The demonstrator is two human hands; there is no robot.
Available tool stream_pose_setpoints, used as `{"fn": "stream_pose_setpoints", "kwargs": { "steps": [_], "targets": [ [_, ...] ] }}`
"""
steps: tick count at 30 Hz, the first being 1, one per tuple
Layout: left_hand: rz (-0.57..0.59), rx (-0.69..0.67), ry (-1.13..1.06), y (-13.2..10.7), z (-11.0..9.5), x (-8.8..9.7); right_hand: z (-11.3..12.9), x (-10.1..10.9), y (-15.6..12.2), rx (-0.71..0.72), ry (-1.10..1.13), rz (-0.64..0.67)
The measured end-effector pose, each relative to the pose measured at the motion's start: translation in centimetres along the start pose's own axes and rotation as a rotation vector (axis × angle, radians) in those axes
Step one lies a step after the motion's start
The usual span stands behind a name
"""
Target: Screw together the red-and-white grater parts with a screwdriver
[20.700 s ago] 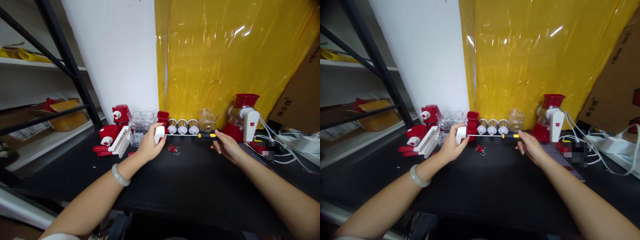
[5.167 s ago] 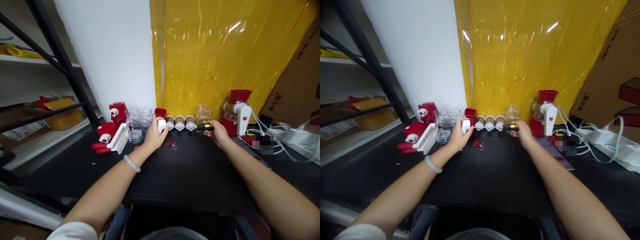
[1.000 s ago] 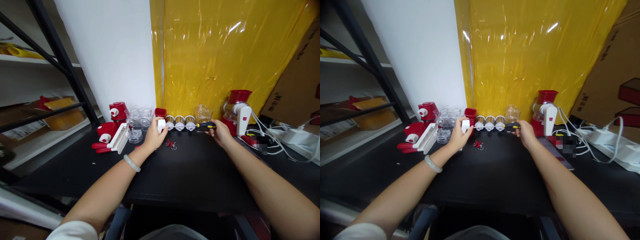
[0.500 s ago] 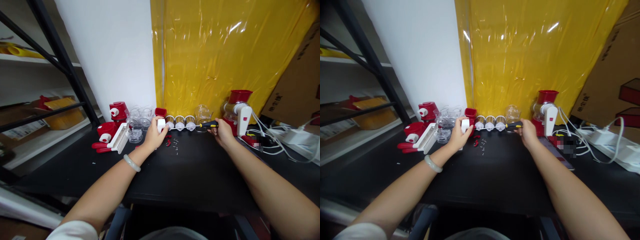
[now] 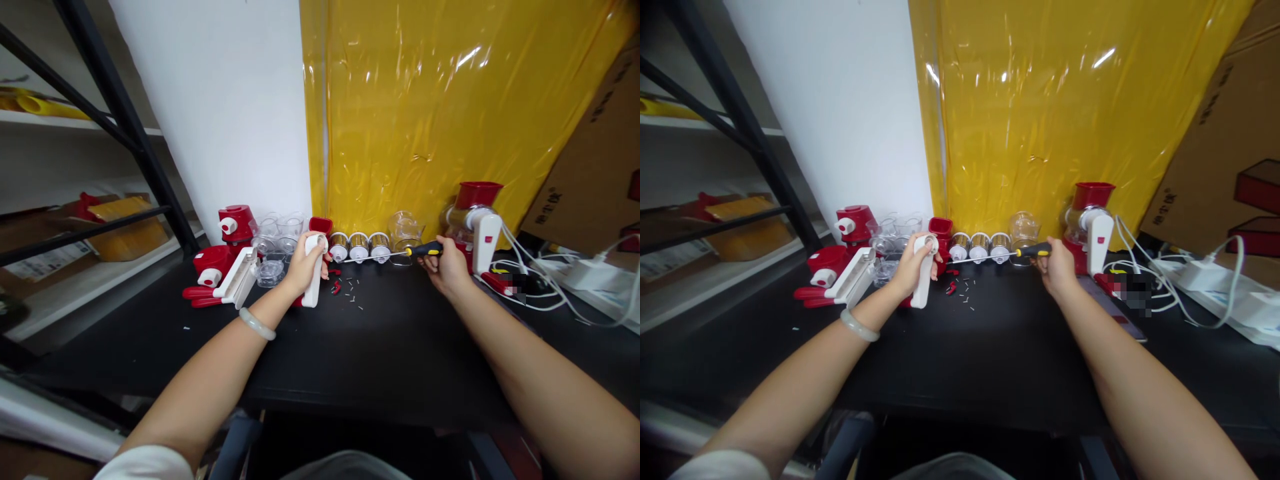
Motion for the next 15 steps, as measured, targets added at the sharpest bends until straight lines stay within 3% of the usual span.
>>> {"fn": "stream_pose_setpoints", "kwargs": {
  "steps": [7,15],
  "targets": [
    [0.215,0.074,-0.116,-0.9,-0.7,-1.5,0.4,-0.3,-0.3,-0.011,0.022,0.002],
    [0.283,0.054,-0.129,-1.1,-0.8,-1.7,1.3,-0.8,-0.6,-0.002,0.0,0.024]
  ]
}}
Point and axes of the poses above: each hand's wrist, its own y-axis towards the middle knuckle, its own x-axis out of the back of the hand, z = x × y, the point moved 7 cm from there along y, towards the middle knuckle, and after that the axes turned 11 degrees about x, right-handed, at the moved point
